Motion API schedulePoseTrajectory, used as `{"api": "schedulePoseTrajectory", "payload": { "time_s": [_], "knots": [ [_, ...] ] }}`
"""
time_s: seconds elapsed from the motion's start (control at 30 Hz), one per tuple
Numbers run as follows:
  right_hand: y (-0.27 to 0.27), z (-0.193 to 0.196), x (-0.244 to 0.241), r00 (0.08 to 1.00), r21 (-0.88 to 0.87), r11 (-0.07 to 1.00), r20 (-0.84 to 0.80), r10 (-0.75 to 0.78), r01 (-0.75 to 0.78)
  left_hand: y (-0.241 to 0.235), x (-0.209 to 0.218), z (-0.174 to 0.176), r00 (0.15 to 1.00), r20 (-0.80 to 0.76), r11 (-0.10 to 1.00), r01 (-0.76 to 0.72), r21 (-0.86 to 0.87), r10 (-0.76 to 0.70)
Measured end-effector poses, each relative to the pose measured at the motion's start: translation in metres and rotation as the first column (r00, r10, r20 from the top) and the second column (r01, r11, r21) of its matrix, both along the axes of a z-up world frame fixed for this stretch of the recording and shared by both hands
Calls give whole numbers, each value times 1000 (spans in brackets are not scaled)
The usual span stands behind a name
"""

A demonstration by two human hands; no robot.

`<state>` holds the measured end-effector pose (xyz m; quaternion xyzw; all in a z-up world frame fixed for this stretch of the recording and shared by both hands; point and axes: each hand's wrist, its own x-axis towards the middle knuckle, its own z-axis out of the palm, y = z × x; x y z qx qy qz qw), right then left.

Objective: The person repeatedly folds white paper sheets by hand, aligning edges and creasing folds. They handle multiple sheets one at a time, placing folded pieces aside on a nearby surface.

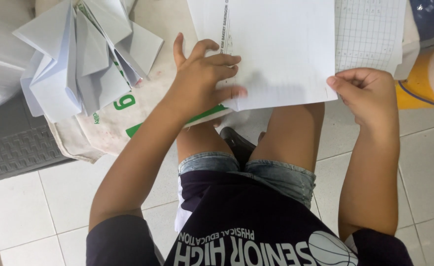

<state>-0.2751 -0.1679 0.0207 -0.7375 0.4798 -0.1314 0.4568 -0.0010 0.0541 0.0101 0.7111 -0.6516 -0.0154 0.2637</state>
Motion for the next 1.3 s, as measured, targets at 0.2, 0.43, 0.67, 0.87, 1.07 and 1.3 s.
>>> {"api": "schedulePoseTrajectory", "payload": {
  "time_s": [0.2,0.43,0.67,0.87,1.07,1.3],
  "knots": [
    [-1,-1,-4,1000,-16,1000,27,-4,4,-16,9,9,988,-79,955,-107,275,134],
    [1,1,-5,998,56,998,62,-24,20,-45,19,59,995,7,752,-82,654,103],
    [10,0,-14,979,-10,1000,203,13,-11,-47,22,55,998,53,730,-56,681,27],
    [14,-4,-24,901,-405,871,207,382,-277,-44,27,54,1000,-2,710,-12,704,19],
    [7,-15,-24,851,-589,720,99,515,-367,-41,27,49,989,-124,787,16,617,78],
    [-1,41,-17,967,-154,961,80,243,-229,-72,58,2,880,-145,884,-419,209,452]
  ]
}}
